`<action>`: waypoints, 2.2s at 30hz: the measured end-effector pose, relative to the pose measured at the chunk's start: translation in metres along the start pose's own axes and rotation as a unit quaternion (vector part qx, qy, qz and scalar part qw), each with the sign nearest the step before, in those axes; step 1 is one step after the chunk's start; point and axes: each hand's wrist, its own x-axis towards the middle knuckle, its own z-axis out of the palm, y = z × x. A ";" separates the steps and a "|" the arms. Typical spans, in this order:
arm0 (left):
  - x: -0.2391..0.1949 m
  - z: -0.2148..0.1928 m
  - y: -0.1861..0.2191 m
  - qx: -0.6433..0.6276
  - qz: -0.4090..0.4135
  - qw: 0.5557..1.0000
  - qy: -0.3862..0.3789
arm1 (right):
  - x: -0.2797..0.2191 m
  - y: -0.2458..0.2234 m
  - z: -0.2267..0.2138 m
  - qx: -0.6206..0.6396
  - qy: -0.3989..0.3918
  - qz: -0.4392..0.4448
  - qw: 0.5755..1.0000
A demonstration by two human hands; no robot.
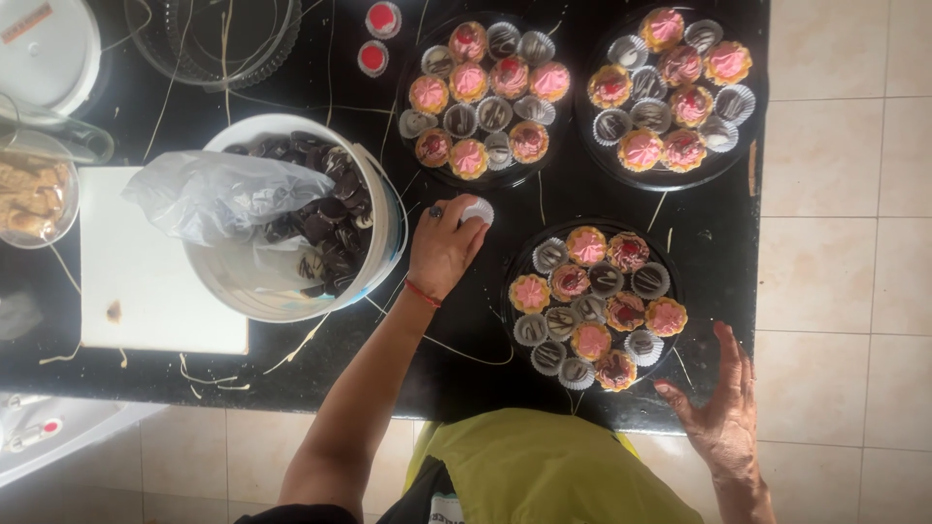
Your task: Arranging cupcakes into liners on circular trays on a bakery counter
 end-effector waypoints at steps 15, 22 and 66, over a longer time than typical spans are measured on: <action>-0.014 0.016 0.022 0.078 -0.128 0.983 -0.107 | 0.002 0.000 -0.007 0.001 0.003 0.020 1.000; -0.071 -0.027 0.026 0.058 -0.118 0.985 -0.115 | 0.002 0.010 -0.001 -0.028 -0.005 0.033 0.999; 0.003 -0.060 -0.033 -0.237 -0.281 0.930 0.015 | 0.086 -0.070 -0.028 -0.044 0.023 -0.060 0.997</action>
